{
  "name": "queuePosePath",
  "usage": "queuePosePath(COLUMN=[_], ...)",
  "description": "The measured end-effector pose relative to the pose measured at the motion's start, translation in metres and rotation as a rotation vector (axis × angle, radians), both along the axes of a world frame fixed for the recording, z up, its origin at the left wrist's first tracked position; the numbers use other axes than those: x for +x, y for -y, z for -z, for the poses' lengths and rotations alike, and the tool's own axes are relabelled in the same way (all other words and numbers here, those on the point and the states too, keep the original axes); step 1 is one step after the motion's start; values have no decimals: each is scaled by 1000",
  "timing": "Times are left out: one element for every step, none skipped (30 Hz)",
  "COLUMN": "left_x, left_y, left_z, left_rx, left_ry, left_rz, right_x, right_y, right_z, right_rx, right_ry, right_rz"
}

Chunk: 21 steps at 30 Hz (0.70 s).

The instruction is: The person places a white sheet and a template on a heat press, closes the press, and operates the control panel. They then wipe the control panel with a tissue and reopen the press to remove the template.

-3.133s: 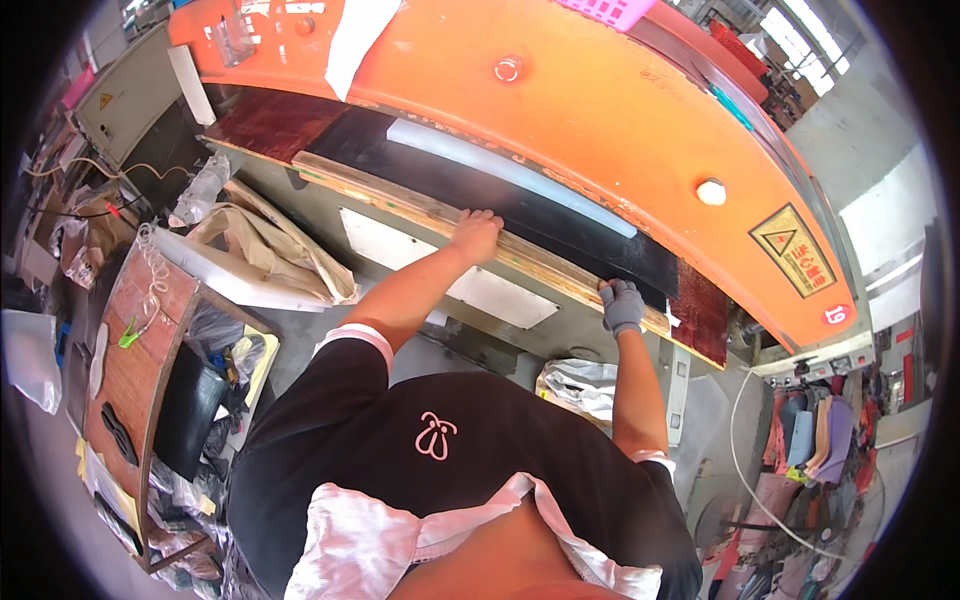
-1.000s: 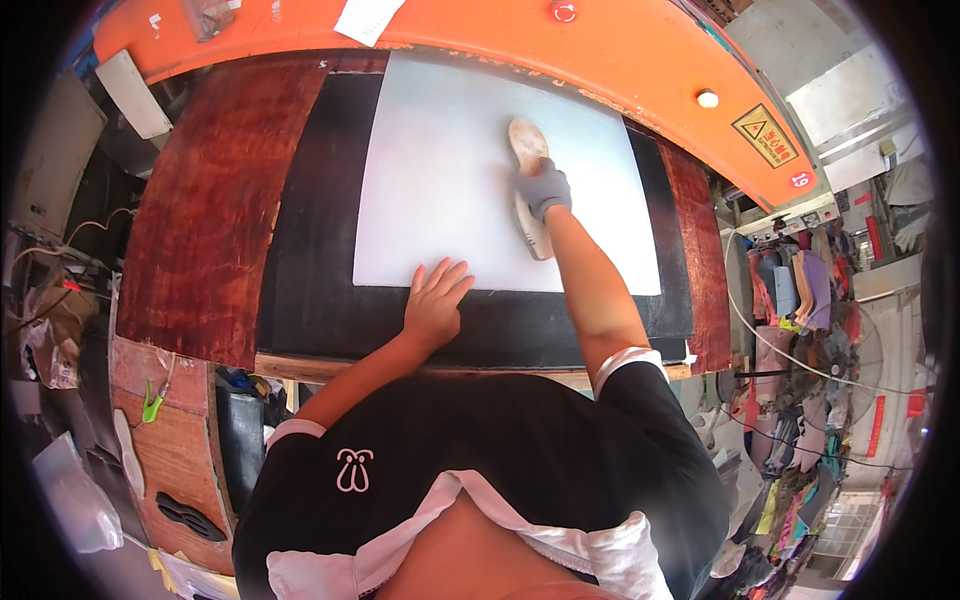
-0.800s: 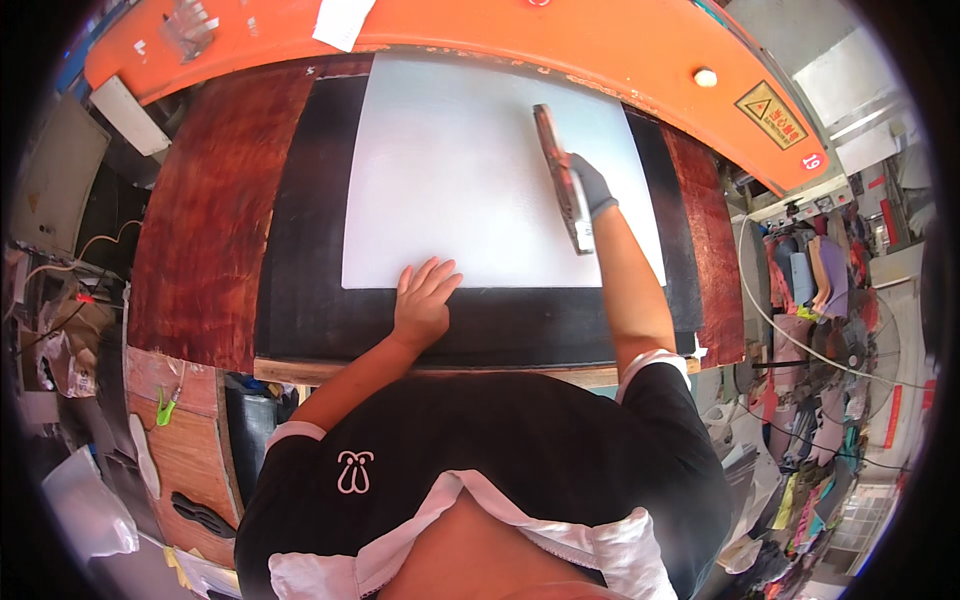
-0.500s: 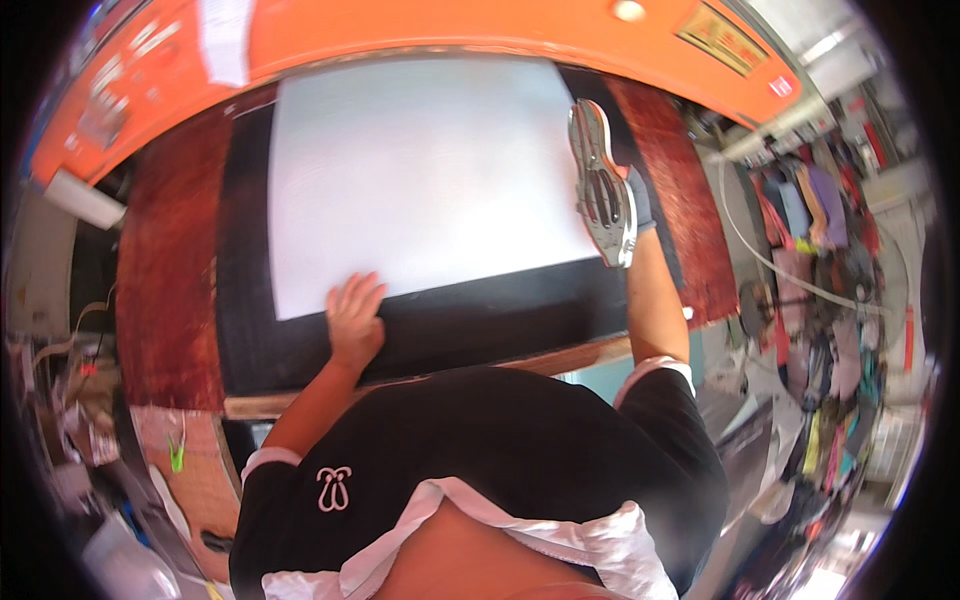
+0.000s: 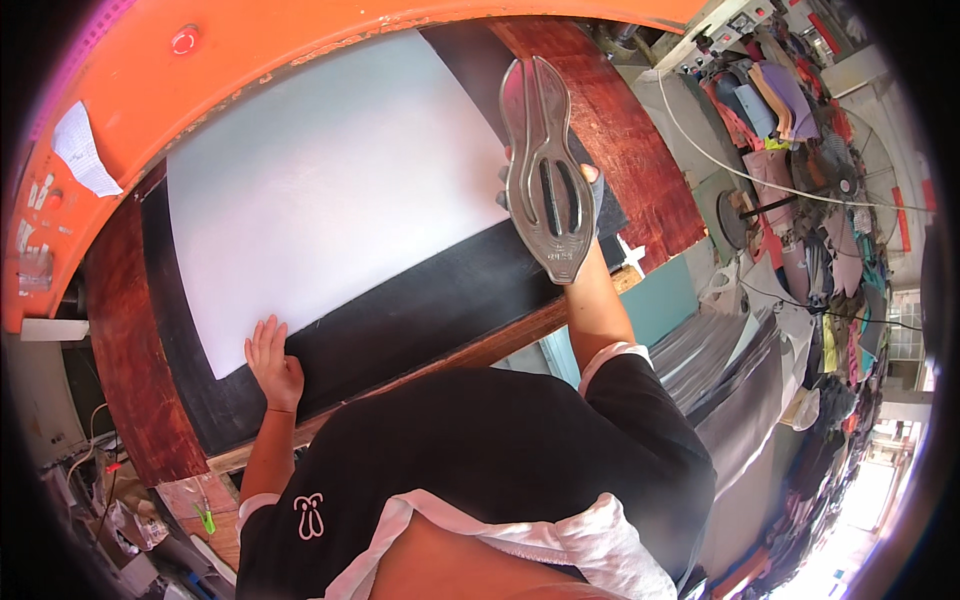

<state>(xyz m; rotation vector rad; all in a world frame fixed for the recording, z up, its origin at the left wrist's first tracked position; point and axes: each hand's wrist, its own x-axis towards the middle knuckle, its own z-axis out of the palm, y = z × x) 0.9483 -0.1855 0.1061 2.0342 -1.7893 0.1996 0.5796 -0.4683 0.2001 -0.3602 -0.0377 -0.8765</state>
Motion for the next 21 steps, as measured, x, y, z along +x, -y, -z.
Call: queuePosePath(left_x=[0,-1,-1,-1,-2,-2,-3,-3,-3,-3,-3,-3,-3,-3,-3,-3,-3,-3,-3,-3,-3], left_y=[1,1,2,2,3,3,3,4,4,4,3,4,3,4,3,3,3,3,2,2,2], left_z=[0,0,0,-1,-1,-2,-2,-2,-2,-2,-2,-2,-2,-2,-2,-2,-2,-2,-2,-2,-2], left_rx=[-5,-10,-13,-18,-17,-18,-20,-25,-28,-31,-37,-45,-47,-59,-65,-75,-74,-78,-80,-85,-87], left_ry=[8,7,10,14,12,11,8,9,8,9,5,3,-1,-3,-4,-4,-6,-7,-2,-6,-6], left_rz=[-3,-3,-4,-7,-5,-5,-10,-3,-1,-2,0,-1,-5,6,13,20,22,23,20,23,23], right_x=[-1,-1,-1,-1,0,1,1,2,1,1,0,-3,-5,-12,-15,-20,-25,-30,-34,-38,-41], right_y=[0,0,0,0,0,0,0,0,1,2,4,6,9,12,16,20,25,30,37,46,53], right_z=[1,1,2,3,3,4,5,6,7,8,10,11,14,15,18,21,23,26,28,29,31], right_rx=[14,28,43,36,27,18,9,12,17,21,13,3,8,-33,-77,-101,-132,-123,-142,-165,-184], right_ry=[10,19,34,43,44,45,48,41,36,32,-4,-39,-85,-173,-275,-349,-421,-508,-535,-566,-640], right_rz=[-9,-20,-30,-38,-38,-37,-34,-39,-42,-45,-47,-48,-45,-81,-15,19,53,103,124,141,179])
